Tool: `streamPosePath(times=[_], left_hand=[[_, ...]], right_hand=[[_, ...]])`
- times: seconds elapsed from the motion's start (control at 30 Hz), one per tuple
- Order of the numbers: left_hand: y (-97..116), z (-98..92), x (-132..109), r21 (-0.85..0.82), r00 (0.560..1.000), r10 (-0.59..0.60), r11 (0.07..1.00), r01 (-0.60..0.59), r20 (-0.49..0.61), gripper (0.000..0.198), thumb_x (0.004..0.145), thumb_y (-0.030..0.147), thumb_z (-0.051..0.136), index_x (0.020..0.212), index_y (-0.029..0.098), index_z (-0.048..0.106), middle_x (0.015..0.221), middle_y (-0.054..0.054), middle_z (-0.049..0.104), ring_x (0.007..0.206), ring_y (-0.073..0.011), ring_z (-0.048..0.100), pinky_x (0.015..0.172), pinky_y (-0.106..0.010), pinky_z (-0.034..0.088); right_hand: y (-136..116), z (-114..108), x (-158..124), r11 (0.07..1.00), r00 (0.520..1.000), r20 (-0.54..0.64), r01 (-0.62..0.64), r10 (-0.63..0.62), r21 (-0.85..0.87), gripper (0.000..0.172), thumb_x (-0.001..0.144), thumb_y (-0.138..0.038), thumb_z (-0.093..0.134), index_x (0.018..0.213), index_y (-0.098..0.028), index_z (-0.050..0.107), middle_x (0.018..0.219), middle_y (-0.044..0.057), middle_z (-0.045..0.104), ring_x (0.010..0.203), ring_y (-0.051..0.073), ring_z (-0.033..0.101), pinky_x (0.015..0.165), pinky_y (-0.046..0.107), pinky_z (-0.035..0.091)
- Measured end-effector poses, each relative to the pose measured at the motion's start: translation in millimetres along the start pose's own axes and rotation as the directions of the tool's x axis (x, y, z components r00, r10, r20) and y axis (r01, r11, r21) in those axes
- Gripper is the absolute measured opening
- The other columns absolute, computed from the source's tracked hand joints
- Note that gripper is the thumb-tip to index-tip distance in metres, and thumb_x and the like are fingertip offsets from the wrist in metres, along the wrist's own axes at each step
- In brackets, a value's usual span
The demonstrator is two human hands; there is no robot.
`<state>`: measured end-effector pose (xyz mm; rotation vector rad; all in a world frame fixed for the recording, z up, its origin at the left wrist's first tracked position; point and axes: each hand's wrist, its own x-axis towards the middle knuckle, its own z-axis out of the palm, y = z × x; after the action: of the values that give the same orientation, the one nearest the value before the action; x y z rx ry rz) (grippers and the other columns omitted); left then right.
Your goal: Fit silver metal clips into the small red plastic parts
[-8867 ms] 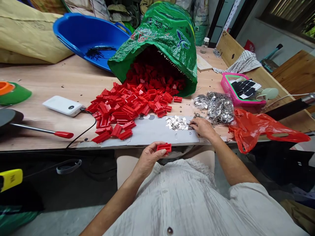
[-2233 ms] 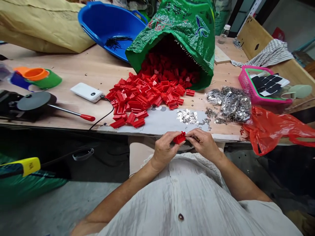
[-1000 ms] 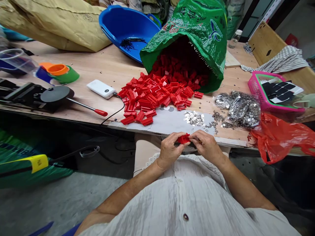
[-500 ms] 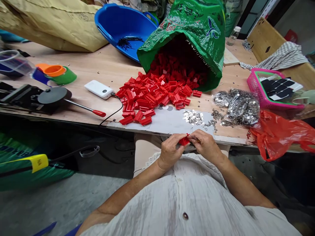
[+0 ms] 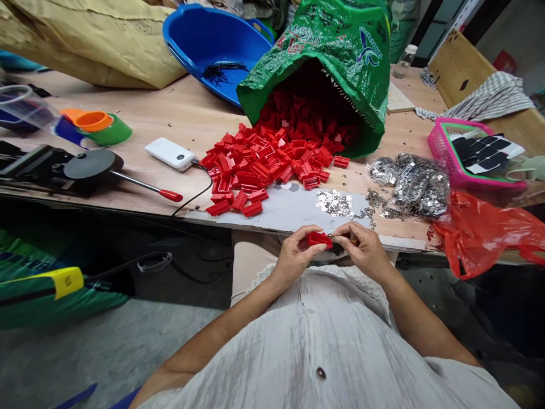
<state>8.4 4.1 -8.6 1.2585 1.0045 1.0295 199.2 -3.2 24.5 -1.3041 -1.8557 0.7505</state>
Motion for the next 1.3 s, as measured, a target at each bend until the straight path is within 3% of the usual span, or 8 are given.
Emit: streamPosePath(times=[0.1,0.2,0.43,0.77,0.97,1.3], left_hand=[[4,1.4,1,-0.250,0.975,-0.162,0.948,0.196,0.150,0.029,0.076,0.036,0.074,0.098,0.017,0.068,0.093,-0.006,0.072,0.082,-0.0188,0.070,0.080,-0.035,0.059],[7,2.8,1,-0.374,0.952,-0.234,0.880,0.293,0.197,0.026,0.076,0.037,0.073,0.091,0.017,0.067,0.085,-0.004,0.071,0.080,-0.0193,0.069,0.082,-0.040,0.059],[10,3.1,2,-0.376,0.935,-0.283,0.859,0.347,0.215,0.020,0.074,0.034,0.075,0.079,0.016,0.067,0.082,-0.003,0.070,0.077,-0.0162,0.068,0.082,-0.036,0.058],[-1,-0.3,2,-0.285,0.946,-0.261,0.908,0.309,0.194,0.022,0.075,0.037,0.073,0.082,0.017,0.067,0.088,-0.004,0.070,0.086,-0.0201,0.068,0.088,-0.042,0.057],[-8,1.6,0,-0.255,0.960,-0.239,0.928,0.271,0.148,0.019,0.077,0.035,0.071,0.079,0.017,0.066,0.092,-0.004,0.067,0.085,-0.0191,0.067,0.085,-0.039,0.057],[-3,2.9,0,-0.242,0.973,-0.195,0.945,0.220,0.125,0.023,0.077,0.038,0.073,0.087,0.017,0.071,0.095,-0.005,0.065,0.087,-0.0180,0.066,0.087,-0.036,0.056]], right_hand=[[-1,-2,-1,0.999,1.000,0.009,-0.001,0.001,0.032,0.006,0.092,-0.022,0.057,0.090,-0.021,0.063,0.082,0.003,0.065,0.072,0.015,0.060,0.064,0.027,0.046],[-1,0,-3,0.998,0.998,0.010,0.061,-0.061,0.012,0.007,0.093,-0.021,0.056,0.092,-0.022,0.063,0.085,0.004,0.066,0.077,0.016,0.062,0.068,0.028,0.048],[1,4,-6,0.978,0.978,0.000,0.209,-0.209,-0.009,0.014,0.093,-0.013,0.053,0.098,-0.023,0.062,0.089,0.005,0.066,0.085,0.017,0.063,0.074,0.031,0.052],[2,9,-10,0.940,0.942,0.008,0.334,-0.334,-0.069,0.023,0.093,-0.009,0.045,0.103,-0.023,0.060,0.091,0.006,0.065,0.089,0.019,0.062,0.077,0.033,0.054],[3,15,-14,0.920,0.941,0.063,0.339,-0.334,-0.194,0.022,0.094,-0.010,0.042,0.101,-0.022,0.059,0.092,0.008,0.065,0.092,0.020,0.061,0.081,0.035,0.054],[2,7,-11,0.968,0.968,-0.019,0.250,-0.250,-0.015,0.013,0.094,-0.015,0.051,0.098,-0.022,0.061,0.088,0.005,0.066,0.085,0.017,0.064,0.074,0.030,0.054]])
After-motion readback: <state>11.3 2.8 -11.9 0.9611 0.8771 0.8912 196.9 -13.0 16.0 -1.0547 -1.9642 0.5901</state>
